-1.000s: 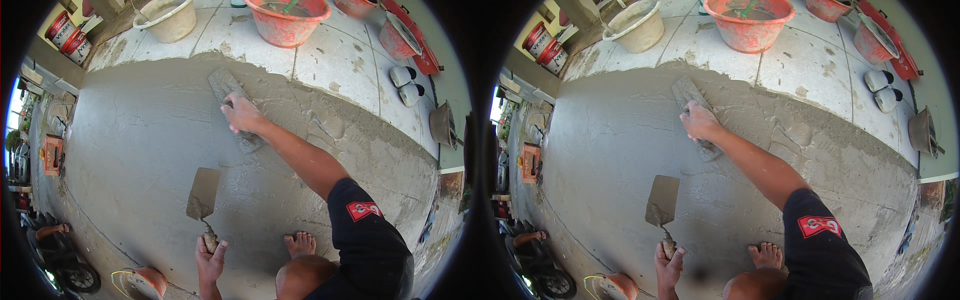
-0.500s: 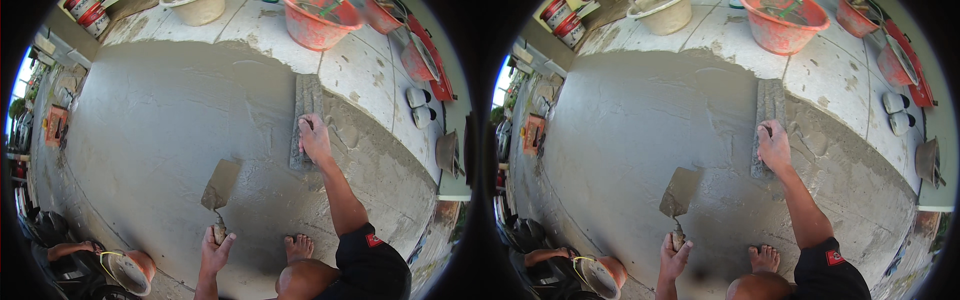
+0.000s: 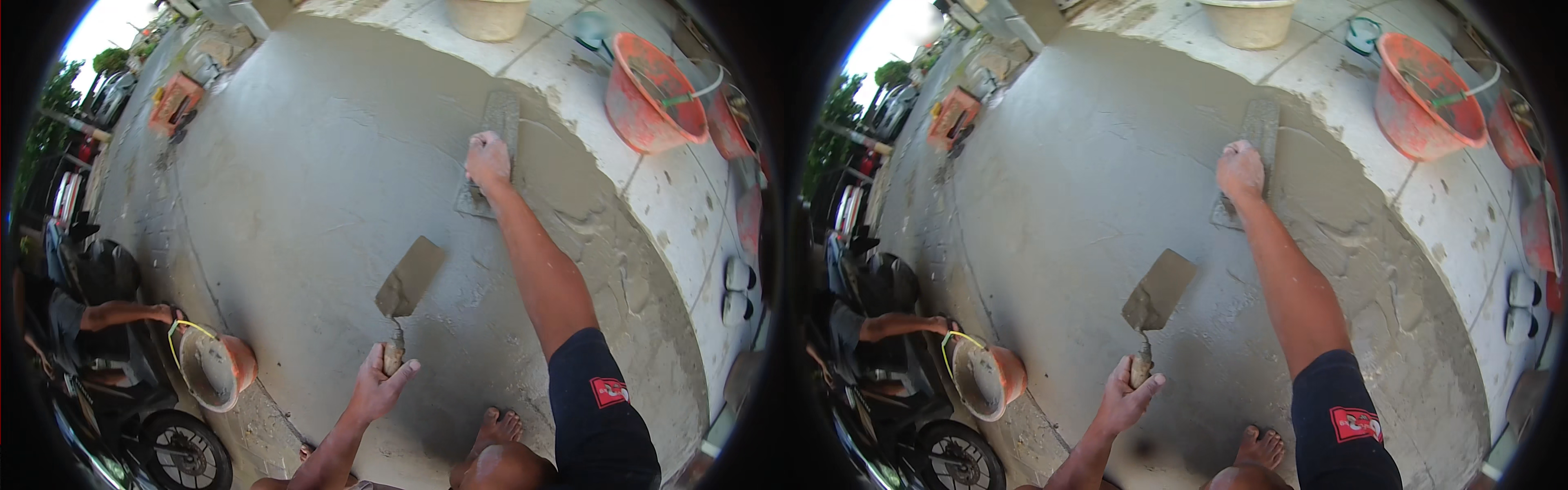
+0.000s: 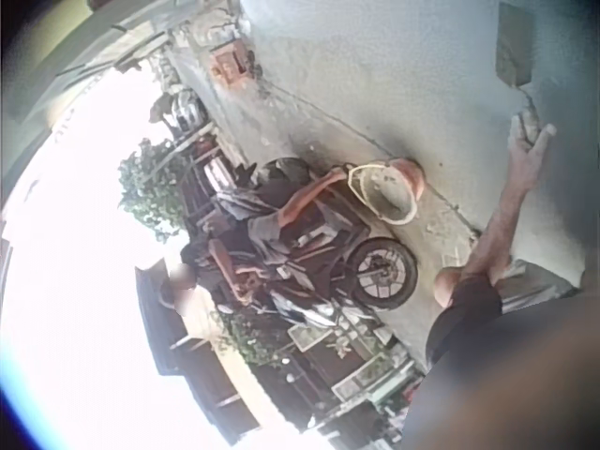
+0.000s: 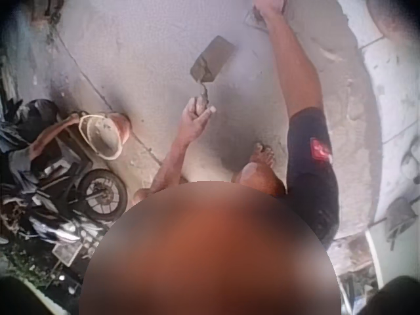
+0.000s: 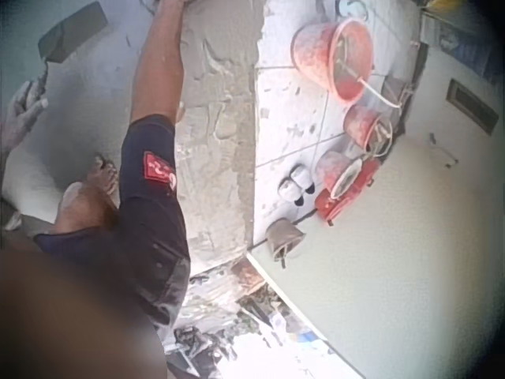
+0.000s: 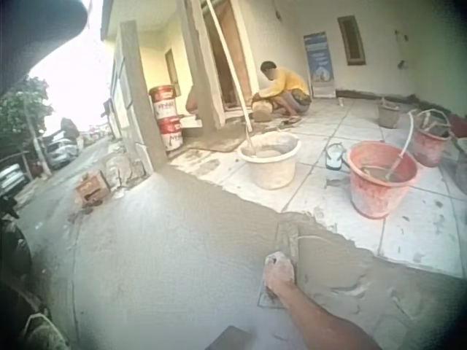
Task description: Smoothing wet cement with a trowel and a float on an outdoor surface.
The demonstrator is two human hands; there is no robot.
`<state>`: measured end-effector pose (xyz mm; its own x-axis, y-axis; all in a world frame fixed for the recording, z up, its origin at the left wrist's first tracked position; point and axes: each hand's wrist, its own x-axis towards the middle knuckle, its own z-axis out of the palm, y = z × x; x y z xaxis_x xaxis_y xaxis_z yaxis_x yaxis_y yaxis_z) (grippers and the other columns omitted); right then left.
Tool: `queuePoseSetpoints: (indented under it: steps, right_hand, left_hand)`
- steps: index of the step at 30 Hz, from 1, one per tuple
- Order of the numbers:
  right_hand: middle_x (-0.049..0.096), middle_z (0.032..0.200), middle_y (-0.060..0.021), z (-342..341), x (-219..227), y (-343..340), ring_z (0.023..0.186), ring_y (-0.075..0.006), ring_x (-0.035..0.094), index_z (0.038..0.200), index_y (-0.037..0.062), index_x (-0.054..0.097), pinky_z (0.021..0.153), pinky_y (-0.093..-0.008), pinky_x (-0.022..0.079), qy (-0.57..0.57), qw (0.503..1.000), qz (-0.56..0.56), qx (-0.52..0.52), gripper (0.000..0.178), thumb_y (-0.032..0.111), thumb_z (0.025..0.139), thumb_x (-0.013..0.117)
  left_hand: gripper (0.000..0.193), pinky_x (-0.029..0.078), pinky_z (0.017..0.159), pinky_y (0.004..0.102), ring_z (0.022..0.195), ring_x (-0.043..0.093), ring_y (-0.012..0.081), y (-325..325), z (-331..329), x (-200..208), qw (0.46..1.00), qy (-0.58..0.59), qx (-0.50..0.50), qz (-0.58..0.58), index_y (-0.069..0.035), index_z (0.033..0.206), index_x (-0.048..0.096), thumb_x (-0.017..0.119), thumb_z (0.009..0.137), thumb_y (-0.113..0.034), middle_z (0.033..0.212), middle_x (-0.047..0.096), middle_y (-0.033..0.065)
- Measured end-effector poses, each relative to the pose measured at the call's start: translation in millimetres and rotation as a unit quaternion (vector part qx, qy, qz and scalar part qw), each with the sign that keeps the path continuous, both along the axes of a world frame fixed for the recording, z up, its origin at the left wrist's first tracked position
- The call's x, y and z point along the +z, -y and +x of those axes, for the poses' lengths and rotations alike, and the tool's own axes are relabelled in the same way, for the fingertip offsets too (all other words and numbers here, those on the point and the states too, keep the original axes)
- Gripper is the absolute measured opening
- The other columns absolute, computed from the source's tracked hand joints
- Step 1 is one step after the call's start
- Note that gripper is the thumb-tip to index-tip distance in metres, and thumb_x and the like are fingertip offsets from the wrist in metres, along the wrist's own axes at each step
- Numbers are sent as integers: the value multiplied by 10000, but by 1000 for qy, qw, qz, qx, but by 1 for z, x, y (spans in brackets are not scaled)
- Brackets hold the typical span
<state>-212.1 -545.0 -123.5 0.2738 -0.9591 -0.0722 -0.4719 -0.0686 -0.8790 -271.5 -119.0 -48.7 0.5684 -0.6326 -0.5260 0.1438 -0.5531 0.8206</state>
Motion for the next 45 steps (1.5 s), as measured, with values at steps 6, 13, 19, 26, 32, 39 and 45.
queuePoseSetpoints:
  steps: [6, 13, 19, 26, 32, 39, 45]
  right_hand:
    - [704, 959, -250, -83, 4, -17, 946, -402, 694, 987, 30, 699, 837, -460, 538, 16, 997, 9, -78, 248, 217, 930, 547]
    - [575, 732, -39, -276, 27, -58, 534, -98, 560, 1069, 14, 632, 442, -287, 472, 139, 977, 76, -143, 248, 243, 1017, 553]
    - [559, 944, -21, -432, 28, -99, 697, -115, 473, 1258, 56, 595, 587, -281, 423, 199, 917, 107, -329, 345, 273, 1009, 495]
    - [462, 757, 7, -339, 0, -99, 571, -87, 446, 1182, 54, 591, 463, -252, 403, 197, 969, 130, -75, 252, 231, 1014, 524]
    - [458, 766, 19, -310, -26, -75, 567, -74, 428, 1211, 86, 582, 458, -245, 383, 84, 985, 149, 7, 260, 256, 1026, 515]
    - [465, 759, 29, -376, 34, -113, 566, -74, 429, 1115, 78, 626, 461, -246, 368, 125, 965, 150, -176, 189, 219, 1011, 555]
    - [500, 685, -20, -429, 51, -147, 472, -112, 469, 989, 68, 622, 400, -280, 414, 244, 910, 145, -303, 149, 194, 990, 542]
  left_hand:
    - [264, 364, 524, 201, 625, 428, 12, 2, -10, 13, 996, -79, 30, -32, -82, 973, 491, 742, 915, -141, 748, 480, -44]
    - [288, 380, 524, 215, 618, 424, 22, 15, -14, 14, 996, -92, 10, -18, -78, 958, 489, 755, 908, -177, 748, 495, -37]
    - [518, 482, 712, 365, 781, 519, 169, 6, -11, -9, 997, -13, -71, -26, -1, 1067, 521, 747, 888, -433, 821, 563, 76]
    - [484, 450, 706, 401, 792, 528, 229, -42, -8, 13, 997, 54, -57, -17, -22, 983, 480, 701, 913, -448, 812, 534, 125]
    - [478, 458, 727, 391, 807, 535, 214, -53, -10, 10, 997, 38, -61, 11, -22, 1014, 504, 697, 918, -449, 818, 536, 122]
    - [389, 446, 557, 273, 640, 504, 84, -26, 4, 2, 998, -52, 43, 3, -45, 1021, 540, 735, 921, -366, 766, 554, 6]
    - [218, 377, 410, 228, 491, 447, 44, -13, -6, 11, 997, -63, 35, -14, -108, 950, 503, 679, 958, -237, 675, 471, -41]
